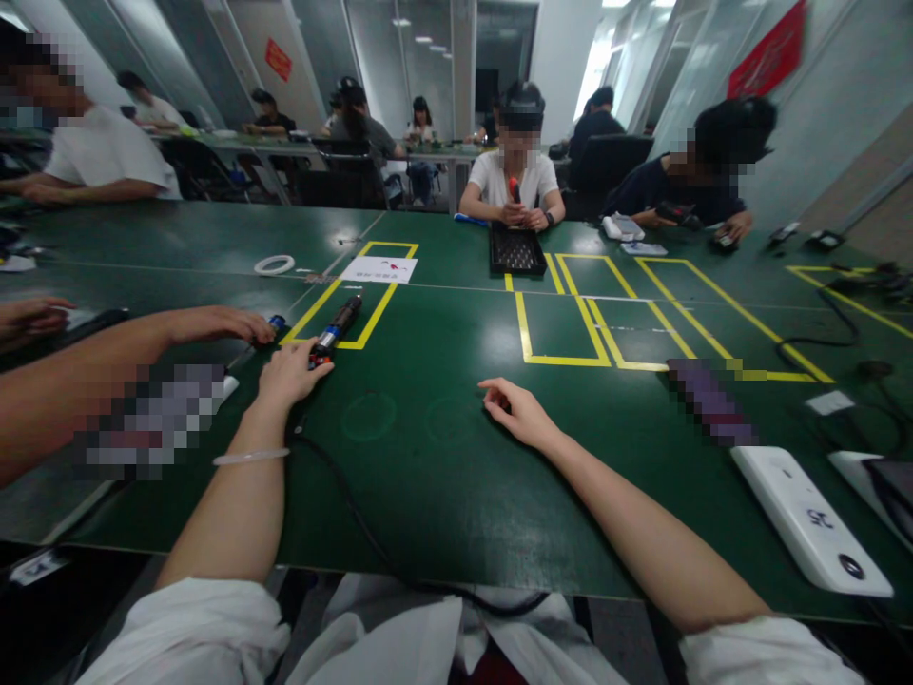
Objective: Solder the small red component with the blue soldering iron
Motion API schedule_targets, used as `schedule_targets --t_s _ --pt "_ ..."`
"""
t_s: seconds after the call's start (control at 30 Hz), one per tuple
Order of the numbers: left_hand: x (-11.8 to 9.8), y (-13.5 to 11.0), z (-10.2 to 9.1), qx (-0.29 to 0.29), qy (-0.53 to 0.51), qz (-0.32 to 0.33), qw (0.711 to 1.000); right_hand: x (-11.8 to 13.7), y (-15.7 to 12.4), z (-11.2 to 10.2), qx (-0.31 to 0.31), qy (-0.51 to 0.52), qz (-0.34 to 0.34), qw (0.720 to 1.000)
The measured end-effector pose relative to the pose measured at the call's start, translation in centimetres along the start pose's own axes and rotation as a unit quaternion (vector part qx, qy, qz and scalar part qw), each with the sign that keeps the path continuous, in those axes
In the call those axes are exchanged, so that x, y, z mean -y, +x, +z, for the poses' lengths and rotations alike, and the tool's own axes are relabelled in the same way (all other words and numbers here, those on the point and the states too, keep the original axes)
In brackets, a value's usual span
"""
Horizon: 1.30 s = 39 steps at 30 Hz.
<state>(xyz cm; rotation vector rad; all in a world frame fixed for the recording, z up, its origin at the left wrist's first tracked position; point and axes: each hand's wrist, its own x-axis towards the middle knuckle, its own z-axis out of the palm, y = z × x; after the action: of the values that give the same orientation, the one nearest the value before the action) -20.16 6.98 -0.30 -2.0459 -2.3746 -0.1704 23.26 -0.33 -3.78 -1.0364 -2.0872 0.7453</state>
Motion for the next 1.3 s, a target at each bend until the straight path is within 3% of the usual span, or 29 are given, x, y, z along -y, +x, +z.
schedule_targets --t_s 0.4,0.93,1.3 --pt "-1.9 -1.1 0.0 -0.095 0.002 0.006 0.995 -0.2 0.0 0.0 -0.001 0.008 0.000 1.000" --pt "-2.9 -1.8 -0.1 -0.084 0.012 -0.011 0.996 0.1 0.0 -0.1 -0.001 0.021 0.003 1.000" --pt "-2.0 -1.2 0.2 -0.084 -0.010 -0.010 0.996 -0.1 0.0 0.0 0.002 0.022 0.000 1.000"
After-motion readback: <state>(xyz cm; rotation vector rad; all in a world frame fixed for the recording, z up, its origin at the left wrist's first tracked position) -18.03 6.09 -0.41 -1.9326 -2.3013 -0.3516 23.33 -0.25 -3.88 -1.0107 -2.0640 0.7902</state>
